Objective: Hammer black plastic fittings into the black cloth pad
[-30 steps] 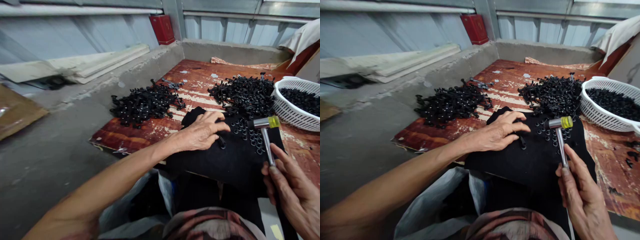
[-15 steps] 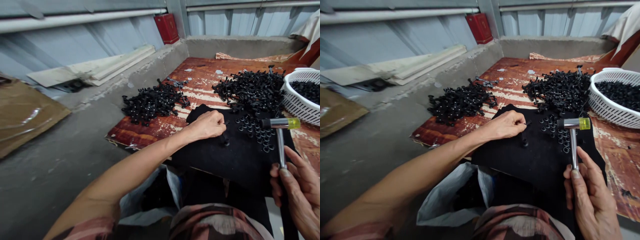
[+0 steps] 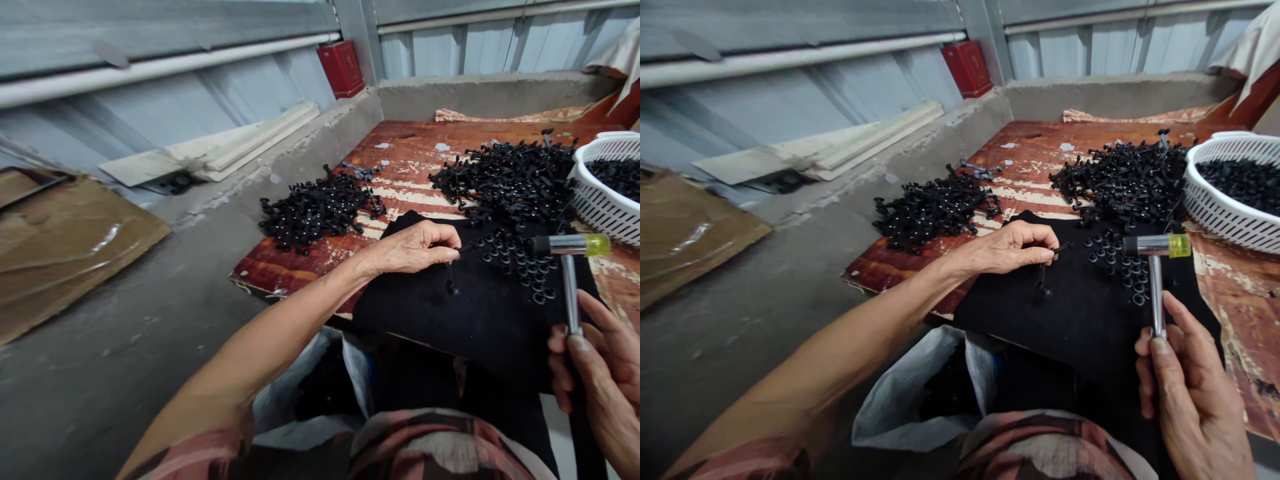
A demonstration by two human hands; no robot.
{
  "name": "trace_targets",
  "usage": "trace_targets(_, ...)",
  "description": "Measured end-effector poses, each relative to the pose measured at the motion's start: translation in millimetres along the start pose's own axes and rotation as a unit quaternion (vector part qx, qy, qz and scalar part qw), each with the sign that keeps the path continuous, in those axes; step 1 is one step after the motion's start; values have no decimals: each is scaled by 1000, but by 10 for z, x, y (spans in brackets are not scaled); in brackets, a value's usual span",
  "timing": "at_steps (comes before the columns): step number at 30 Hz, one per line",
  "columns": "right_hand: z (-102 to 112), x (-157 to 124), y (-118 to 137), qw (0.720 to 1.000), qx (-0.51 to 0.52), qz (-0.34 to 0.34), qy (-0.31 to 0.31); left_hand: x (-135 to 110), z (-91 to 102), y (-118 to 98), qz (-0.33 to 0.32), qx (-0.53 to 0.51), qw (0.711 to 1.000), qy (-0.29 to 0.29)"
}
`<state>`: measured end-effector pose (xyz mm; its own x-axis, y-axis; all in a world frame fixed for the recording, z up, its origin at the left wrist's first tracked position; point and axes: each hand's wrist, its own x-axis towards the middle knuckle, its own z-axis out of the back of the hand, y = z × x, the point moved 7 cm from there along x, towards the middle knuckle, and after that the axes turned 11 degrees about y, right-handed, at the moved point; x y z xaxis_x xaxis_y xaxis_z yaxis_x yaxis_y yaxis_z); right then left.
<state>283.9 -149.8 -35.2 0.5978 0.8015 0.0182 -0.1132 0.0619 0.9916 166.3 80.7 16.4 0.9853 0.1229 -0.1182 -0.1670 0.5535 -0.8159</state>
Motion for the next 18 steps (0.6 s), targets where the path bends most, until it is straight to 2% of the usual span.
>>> trace_targets(5, -19, -7, 25, 1000, -1, -12, 1, 47, -10, -102, -7, 101, 994, -40)
trace_targets(10, -22, -13, 27, 1000, 9, -18, 6, 155, -84, -124, 44, 160, 982, -91)
trace_targets(18, -23, -1, -2, 999, 27, -20, 17, 276, -190, -125, 70, 174, 979, -79)
